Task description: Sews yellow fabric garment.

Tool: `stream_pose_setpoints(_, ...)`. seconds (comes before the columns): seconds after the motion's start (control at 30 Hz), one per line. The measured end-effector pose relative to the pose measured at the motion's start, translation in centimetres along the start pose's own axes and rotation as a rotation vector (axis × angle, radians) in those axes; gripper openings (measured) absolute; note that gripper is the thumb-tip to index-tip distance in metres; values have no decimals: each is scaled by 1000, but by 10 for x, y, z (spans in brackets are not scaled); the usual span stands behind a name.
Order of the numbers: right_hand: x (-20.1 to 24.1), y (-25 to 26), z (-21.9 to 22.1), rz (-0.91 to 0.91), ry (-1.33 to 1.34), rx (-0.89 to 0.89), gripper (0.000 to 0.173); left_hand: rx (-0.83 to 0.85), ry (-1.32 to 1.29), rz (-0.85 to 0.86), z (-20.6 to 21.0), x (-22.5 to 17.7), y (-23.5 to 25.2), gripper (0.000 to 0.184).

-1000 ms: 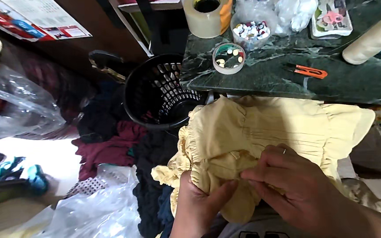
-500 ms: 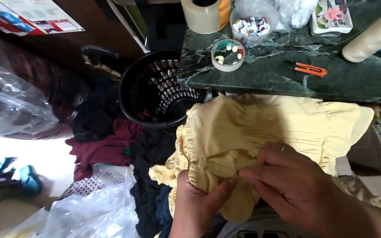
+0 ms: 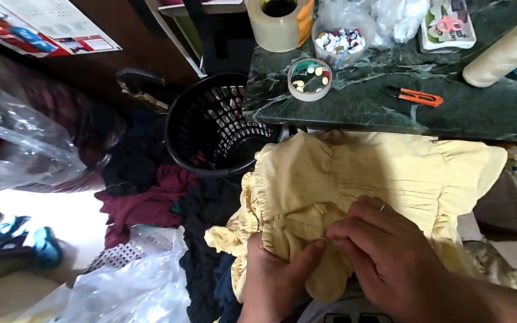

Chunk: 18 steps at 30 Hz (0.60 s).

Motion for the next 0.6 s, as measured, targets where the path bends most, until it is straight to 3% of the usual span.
stream_pose_setpoints(0.27,-13,-1,-9,-12,250,82,18,27,-126,-29,-6,1,-1,25)
stream_pose_setpoints(0.47,-18,-4,-15,-35,193,120,16,52,-133,-21,-7,4,0,25)
stream_pose_setpoints(0.6,-11,0,-5,-54,143,56,16,45,-92,-2,-2,4,2,25)
Point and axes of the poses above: each hand's wrist, its own y-axis towards the middle knuckle, its own z-axis out of the palm, x = y × z, the point moved 1 cm from there along y, towards the middle knuckle, and after that the axes turned 11 degrees about x, right-handed, at the moved point
